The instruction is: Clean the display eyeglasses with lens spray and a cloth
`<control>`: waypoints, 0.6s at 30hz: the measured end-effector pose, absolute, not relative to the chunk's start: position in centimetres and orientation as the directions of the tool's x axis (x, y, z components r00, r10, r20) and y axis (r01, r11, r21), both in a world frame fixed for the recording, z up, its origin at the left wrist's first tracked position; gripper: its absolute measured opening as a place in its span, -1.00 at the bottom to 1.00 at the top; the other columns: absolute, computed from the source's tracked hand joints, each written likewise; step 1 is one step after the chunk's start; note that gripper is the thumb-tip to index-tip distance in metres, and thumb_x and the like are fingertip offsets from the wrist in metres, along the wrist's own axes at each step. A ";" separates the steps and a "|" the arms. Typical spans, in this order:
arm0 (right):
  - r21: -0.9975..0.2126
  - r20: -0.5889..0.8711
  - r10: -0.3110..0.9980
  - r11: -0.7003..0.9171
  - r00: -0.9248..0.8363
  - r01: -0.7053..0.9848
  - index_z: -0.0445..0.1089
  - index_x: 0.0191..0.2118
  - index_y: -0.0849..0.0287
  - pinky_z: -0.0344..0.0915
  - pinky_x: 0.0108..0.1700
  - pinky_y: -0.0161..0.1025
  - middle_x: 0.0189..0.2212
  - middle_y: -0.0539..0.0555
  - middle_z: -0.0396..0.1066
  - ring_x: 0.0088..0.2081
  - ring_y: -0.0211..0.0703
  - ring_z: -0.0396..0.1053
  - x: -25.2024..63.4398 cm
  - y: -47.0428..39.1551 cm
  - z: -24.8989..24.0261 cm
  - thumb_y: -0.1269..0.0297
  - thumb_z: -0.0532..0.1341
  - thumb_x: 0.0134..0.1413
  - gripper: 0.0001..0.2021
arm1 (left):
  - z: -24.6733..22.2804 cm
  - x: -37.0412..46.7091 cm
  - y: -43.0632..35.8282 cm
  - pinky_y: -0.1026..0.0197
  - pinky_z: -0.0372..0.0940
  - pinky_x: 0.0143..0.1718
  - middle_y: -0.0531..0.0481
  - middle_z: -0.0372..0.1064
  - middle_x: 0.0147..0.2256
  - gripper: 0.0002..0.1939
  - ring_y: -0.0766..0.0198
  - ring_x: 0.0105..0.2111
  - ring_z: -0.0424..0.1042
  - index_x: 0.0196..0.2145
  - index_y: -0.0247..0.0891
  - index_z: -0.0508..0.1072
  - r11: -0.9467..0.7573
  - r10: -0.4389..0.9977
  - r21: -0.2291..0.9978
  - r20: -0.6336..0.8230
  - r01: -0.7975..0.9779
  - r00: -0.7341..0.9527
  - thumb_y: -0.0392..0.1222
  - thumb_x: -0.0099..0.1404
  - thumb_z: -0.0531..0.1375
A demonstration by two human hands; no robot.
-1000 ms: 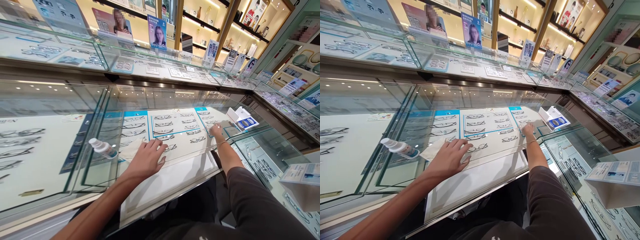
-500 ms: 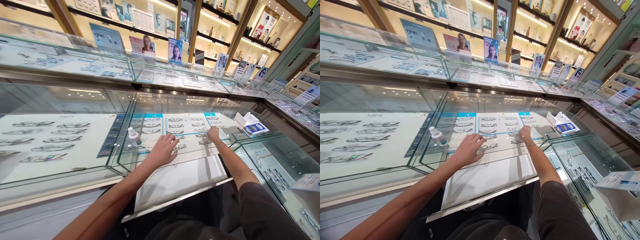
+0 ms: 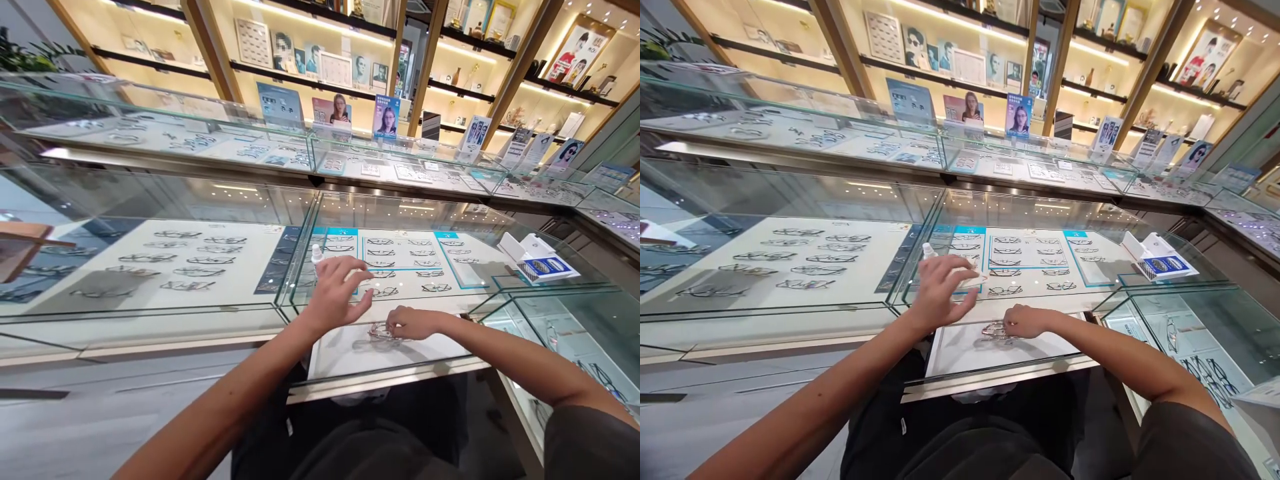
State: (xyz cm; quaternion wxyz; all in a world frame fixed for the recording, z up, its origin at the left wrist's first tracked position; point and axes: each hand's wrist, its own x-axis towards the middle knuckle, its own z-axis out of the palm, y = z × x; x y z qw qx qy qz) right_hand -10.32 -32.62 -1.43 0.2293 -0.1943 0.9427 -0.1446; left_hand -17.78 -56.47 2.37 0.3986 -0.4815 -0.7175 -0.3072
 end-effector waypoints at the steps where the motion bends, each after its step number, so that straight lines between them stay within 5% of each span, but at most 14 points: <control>1: -0.391 -0.365 -0.464 0.863 -0.807 -0.319 0.40 0.19 0.17 0.51 0.09 0.07 0.16 0.18 0.44 0.08 0.01 0.49 -9.8 -32.7 -0.4 0.09 0.29 0.35 -0.59 | 2.8 -17.9 -57.2 -0.06 0.15 0.01 -0.07 0.47 -0.17 -0.87 0.03 -0.07 0.42 -0.17 -0.13 0.46 0.395 0.367 0.095 0.895 0.914 -0.252 -0.17 0.31 0.23; 6: -0.484 -0.260 -0.549 0.786 -0.794 -0.384 0.50 0.00 0.12 0.40 0.15 -0.02 0.07 0.15 0.50 0.08 -0.03 0.43 -9.4 -31.2 7.1 0.23 0.11 0.44 -0.76 | 4.9 -20.3 -61.2 -0.24 0.14 0.17 -0.21 0.41 -0.06 -0.81 -0.12 0.11 0.34 -0.13 -0.18 0.40 0.733 0.011 0.475 0.708 0.487 -0.706 -0.11 0.33 0.13; 8: -0.382 -0.160 -0.436 0.855 -0.886 -0.352 0.49 -0.13 0.12 0.32 0.16 0.04 0.00 0.14 0.51 0.06 0.03 0.40 -10.4 -30.5 9.5 0.30 0.06 0.41 -0.76 | 5.3 -22.0 -62.6 -0.22 0.15 0.20 -0.26 0.38 0.04 -0.73 -0.10 0.18 0.30 -0.01 -0.23 0.37 0.758 -0.127 0.577 0.588 0.304 -0.799 -0.16 0.36 0.07; 13: 0.077 -0.076 -0.160 0.983 -0.984 -0.166 0.50 -0.20 0.21 0.18 0.17 0.05 0.02 0.29 0.50 0.12 0.20 0.30 -14.2 -29.6 9.2 0.42 0.06 0.31 -0.76 | 3.0 -26.6 -64.9 -0.33 0.07 0.26 -0.44 0.25 0.21 -0.55 -0.30 0.30 0.17 0.13 -0.37 0.37 0.791 -0.169 0.611 0.282 0.041 -0.944 -0.07 0.38 0.08; 18: 0.213 -0.024 -0.130 0.968 -0.991 -0.132 0.52 -0.12 0.29 0.11 0.22 0.07 0.11 0.36 0.46 0.19 0.25 0.24 -16.0 -28.0 5.7 0.44 0.04 0.32 -0.71 | 0.3 -27.9 -65.9 -0.37 0.04 0.26 -0.57 0.19 0.23 -0.50 -0.41 0.31 0.13 0.14 -0.39 0.36 0.820 -0.175 0.571 0.180 -0.042 -0.968 0.01 0.39 0.06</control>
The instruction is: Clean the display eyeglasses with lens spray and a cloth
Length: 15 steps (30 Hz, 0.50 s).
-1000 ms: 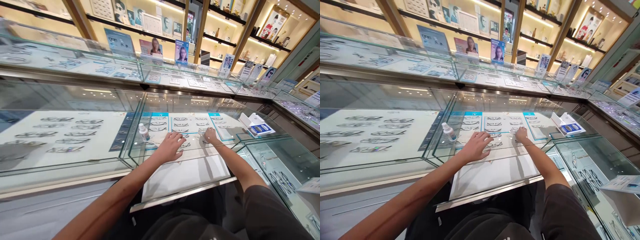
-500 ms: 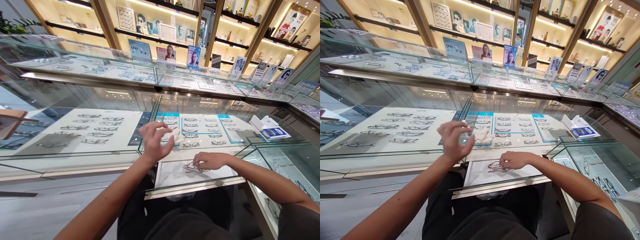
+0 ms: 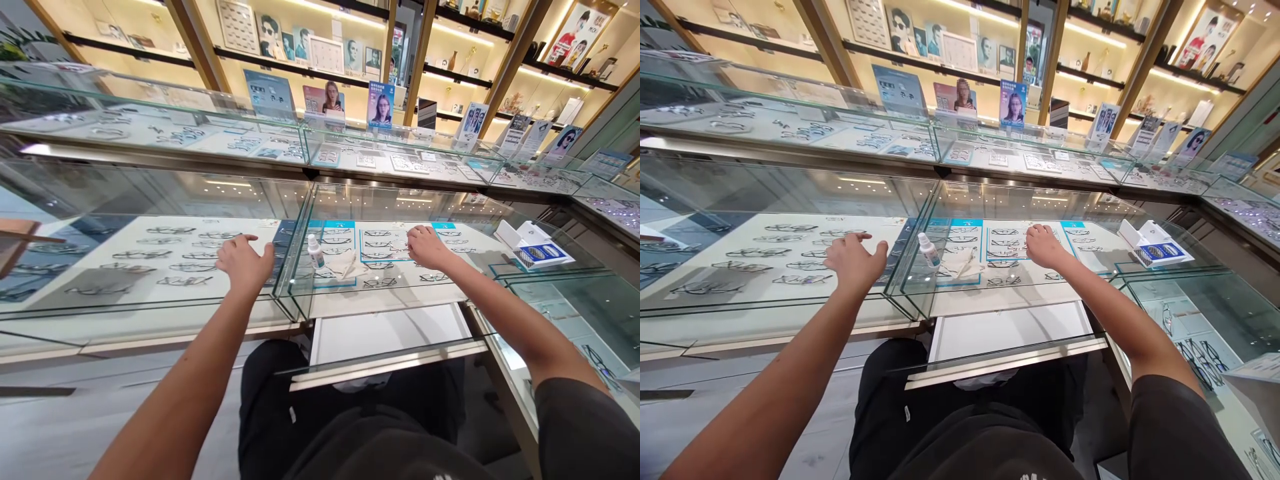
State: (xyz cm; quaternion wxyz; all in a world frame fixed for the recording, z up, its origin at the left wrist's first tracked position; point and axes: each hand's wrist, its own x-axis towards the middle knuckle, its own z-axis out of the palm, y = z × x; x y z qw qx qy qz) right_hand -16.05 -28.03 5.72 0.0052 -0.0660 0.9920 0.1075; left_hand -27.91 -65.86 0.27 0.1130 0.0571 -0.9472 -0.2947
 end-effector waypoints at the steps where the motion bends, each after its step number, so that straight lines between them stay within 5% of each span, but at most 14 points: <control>1: 0.219 -0.021 -0.123 0.968 -0.992 -0.124 0.52 -0.10 0.31 0.10 0.23 0.07 0.13 0.36 0.45 0.20 0.26 0.23 -16.1 -27.7 5.3 0.44 0.03 0.32 -0.70 | 0.1 -27.9 -65.9 -0.37 0.04 0.25 -0.57 0.19 0.23 -0.50 -0.41 0.31 0.13 0.13 -0.37 0.35 0.821 -0.169 0.570 0.189 -0.032 -0.967 0.02 0.39 0.06; 15: 0.127 0.002 -0.032 0.991 -0.999 -0.031 0.50 -0.05 0.26 0.11 0.24 0.02 0.17 0.33 0.41 0.22 0.22 0.20 -17.0 -25.0 3.7 0.40 0.12 0.27 -0.75 | 0.5 -27.5 -66.0 -0.37 0.02 0.26 -0.53 0.17 0.24 -0.53 -0.37 0.31 0.10 0.14 -0.38 0.32 0.841 -0.133 0.540 0.165 -0.023 -0.977 0.02 0.44 0.04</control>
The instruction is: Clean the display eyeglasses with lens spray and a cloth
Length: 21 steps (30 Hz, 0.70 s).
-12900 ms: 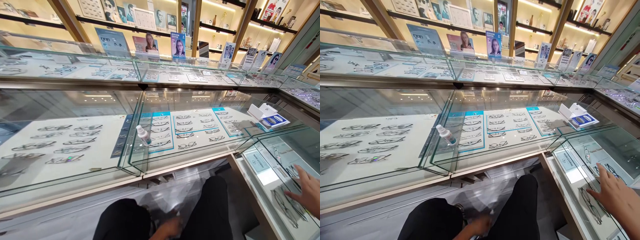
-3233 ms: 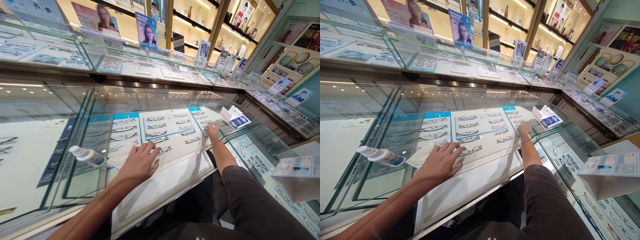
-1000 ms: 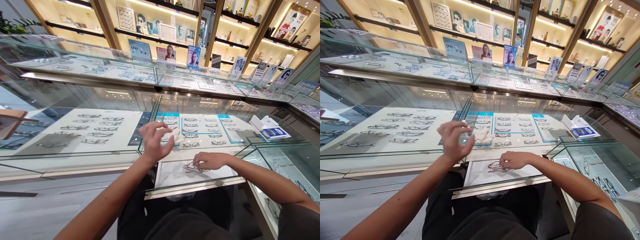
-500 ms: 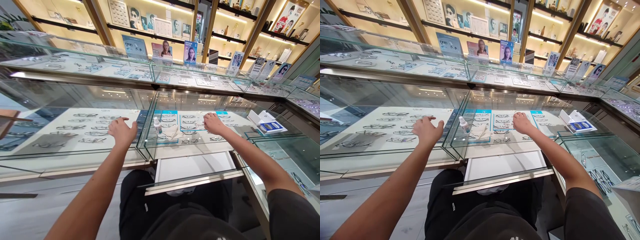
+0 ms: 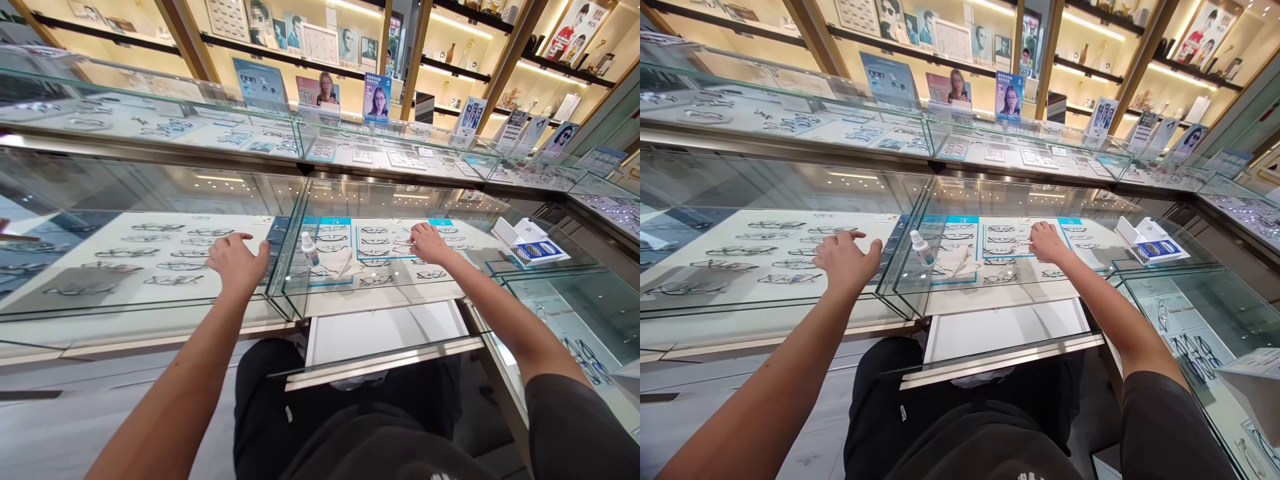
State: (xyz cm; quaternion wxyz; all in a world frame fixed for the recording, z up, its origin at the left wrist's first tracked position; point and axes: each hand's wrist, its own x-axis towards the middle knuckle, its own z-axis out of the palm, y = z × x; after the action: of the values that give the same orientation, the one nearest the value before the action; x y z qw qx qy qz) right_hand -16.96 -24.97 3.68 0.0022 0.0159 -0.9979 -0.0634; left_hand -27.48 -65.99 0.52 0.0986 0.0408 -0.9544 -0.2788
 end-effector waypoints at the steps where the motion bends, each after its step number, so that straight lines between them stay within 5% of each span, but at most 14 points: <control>1: 0.118 0.001 -0.028 0.993 -1.000 -0.028 0.50 -0.04 0.25 0.11 0.24 0.01 0.17 0.32 0.41 0.23 0.22 0.21 -17.0 -24.9 3.6 0.40 0.12 0.27 -0.75 | 0.5 -27.5 -66.0 -0.36 0.02 0.26 -0.52 0.17 0.23 -0.52 -0.36 0.31 0.10 0.14 -0.38 0.32 0.844 -0.136 0.535 0.162 -0.029 -0.977 0.02 0.44 0.04; 16: 0.078 -0.100 0.044 0.996 -0.994 0.037 0.43 0.18 0.34 0.06 0.35 0.08 0.31 0.36 0.28 0.32 0.27 0.13 -16.3 -25.8 4.6 0.29 0.18 0.27 -0.58 | 0.7 -27.3 -65.9 -0.30 0.01 0.28 -0.53 0.17 0.23 -0.43 -0.36 0.31 0.09 0.19 -0.44 0.32 0.859 -0.132 0.510 0.141 -0.042 -0.981 0.05 0.43 0.00; 21: -0.153 0.052 -0.106 0.982 -0.993 -0.113 0.34 0.21 0.21 0.25 0.18 -0.03 0.19 0.25 0.36 0.19 0.12 0.31 -14.5 -29.1 8.8 0.26 0.17 0.25 -0.57 | 0.8 -27.6 -65.6 -0.30 -0.01 0.29 -0.53 0.16 0.24 -0.43 -0.35 0.32 0.07 0.18 -0.42 0.31 0.869 -0.118 0.493 0.122 -0.043 -0.985 0.07 0.43 -0.01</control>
State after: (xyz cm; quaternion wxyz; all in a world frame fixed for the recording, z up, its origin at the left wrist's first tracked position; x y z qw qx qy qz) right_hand -14.54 -29.06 8.80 0.0220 0.0551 -0.9952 0.0779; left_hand -27.57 -65.64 0.85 0.0741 0.0419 -0.9638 -0.2525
